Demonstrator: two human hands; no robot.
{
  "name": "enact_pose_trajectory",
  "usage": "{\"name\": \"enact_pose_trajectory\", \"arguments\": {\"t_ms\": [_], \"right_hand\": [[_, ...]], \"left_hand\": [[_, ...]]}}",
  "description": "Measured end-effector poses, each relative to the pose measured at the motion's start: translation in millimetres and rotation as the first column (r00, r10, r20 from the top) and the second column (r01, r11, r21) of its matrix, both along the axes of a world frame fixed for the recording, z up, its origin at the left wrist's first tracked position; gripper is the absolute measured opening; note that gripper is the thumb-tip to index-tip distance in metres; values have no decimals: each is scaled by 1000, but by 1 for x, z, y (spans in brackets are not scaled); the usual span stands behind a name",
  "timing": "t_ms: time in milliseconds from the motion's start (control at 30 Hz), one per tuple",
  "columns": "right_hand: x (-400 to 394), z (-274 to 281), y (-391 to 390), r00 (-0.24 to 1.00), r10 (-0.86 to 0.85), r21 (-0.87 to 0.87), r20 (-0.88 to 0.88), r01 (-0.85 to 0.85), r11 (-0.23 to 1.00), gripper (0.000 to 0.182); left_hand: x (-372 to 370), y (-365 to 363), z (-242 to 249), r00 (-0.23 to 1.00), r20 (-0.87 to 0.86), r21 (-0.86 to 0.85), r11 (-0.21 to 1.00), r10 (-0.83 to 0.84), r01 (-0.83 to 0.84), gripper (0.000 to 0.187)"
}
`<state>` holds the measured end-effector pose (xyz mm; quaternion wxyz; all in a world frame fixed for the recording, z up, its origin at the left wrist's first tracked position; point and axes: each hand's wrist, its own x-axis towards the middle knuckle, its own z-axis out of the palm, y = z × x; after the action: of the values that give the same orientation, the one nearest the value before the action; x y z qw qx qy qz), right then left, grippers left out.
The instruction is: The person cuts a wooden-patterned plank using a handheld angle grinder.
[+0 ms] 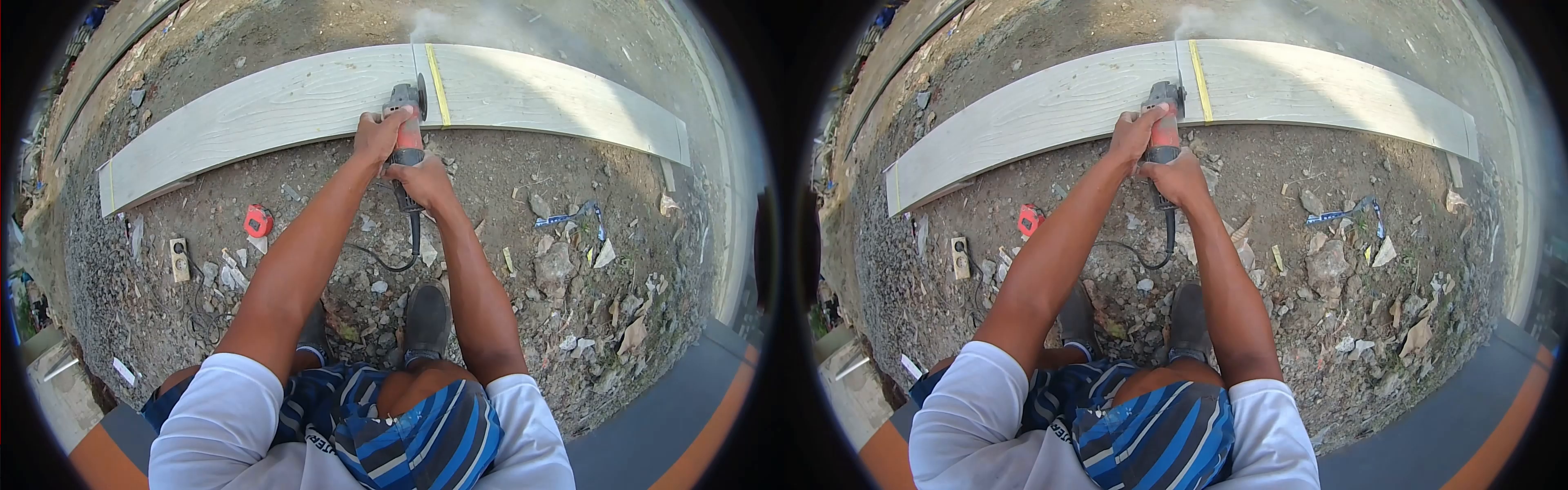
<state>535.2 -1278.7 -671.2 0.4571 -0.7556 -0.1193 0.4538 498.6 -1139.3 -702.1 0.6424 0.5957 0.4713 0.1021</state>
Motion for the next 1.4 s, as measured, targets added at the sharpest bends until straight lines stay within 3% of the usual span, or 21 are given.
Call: {"name": "enact_pose_trajectory", "arguments": {"t_ms": [467,533,1100,1400], "right_hand": [[-2,-4,-1,1000,-11,22,9,11,1000,35],[-2,-1,-1,1000,-10,20,14,10,1000,35],[-4,12,-5,1000,3,29,3,-3,1000,32],[-6,-8,-5,1000,-17,89,18,15,996,34]], "left_hand": [[-1,-1,-6,997,77,-18,1000,2,0,77],[0,-3,-2,1000,15,-13,1000,13,-13,77],[-2,-4,-12,999,28,-22,999,26,-25,79],[-4,-6,-11,1000,-12,24,1000,11,-11,78]]}}
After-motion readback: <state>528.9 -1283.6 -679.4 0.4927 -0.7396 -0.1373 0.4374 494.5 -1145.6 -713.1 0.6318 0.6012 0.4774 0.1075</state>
